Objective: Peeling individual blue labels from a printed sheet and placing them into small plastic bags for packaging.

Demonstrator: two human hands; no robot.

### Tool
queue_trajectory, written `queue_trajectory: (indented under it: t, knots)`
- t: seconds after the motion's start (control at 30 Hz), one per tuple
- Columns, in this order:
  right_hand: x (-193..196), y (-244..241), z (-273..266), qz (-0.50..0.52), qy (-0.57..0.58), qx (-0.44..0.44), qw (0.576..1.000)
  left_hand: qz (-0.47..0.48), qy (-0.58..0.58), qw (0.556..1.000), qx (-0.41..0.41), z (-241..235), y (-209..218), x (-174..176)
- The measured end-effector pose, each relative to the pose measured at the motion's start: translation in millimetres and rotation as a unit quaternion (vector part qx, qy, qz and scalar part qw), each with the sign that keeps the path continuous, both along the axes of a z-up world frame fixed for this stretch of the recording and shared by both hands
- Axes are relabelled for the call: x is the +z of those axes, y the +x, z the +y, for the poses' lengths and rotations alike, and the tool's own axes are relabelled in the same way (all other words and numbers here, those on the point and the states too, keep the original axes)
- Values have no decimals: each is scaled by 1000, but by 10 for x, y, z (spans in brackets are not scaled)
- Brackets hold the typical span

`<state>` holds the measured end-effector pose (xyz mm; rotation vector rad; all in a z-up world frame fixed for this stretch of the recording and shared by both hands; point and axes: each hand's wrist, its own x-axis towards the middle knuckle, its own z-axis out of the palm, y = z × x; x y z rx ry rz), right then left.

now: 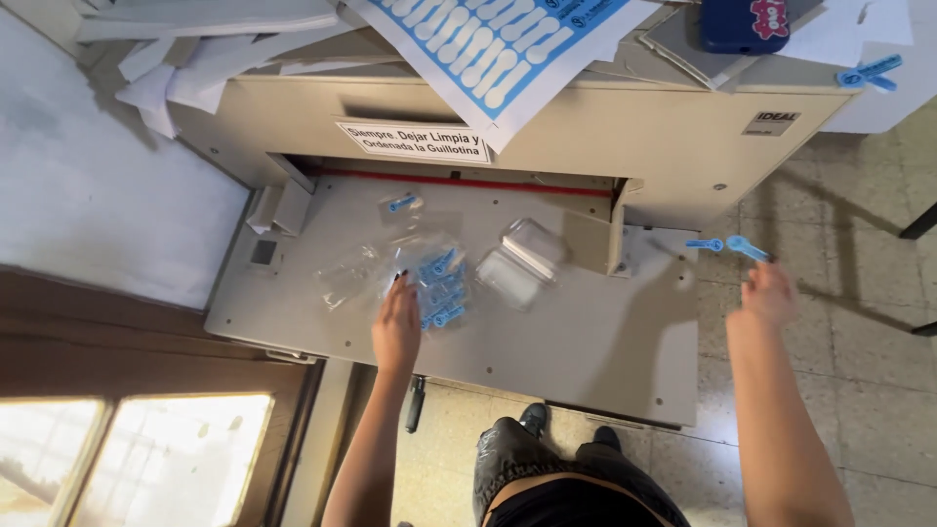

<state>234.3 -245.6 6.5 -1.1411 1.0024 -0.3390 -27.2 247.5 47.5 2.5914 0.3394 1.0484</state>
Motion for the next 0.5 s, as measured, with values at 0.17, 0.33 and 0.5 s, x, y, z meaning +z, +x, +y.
queue_trajectory:
  t: [0.17,0.33,0.5]
  knots:
    - [590,-1169,-32,-23,17,125,992,237,-28,971,-21,29,198,-437]
    - [149,-2231,-227,38,-46,132,989,165,-173,959,-152,-997,597,11]
    - [283,-2781,-102,56,-19,87,994,277,31,933,-229,-1448,1113,-712]
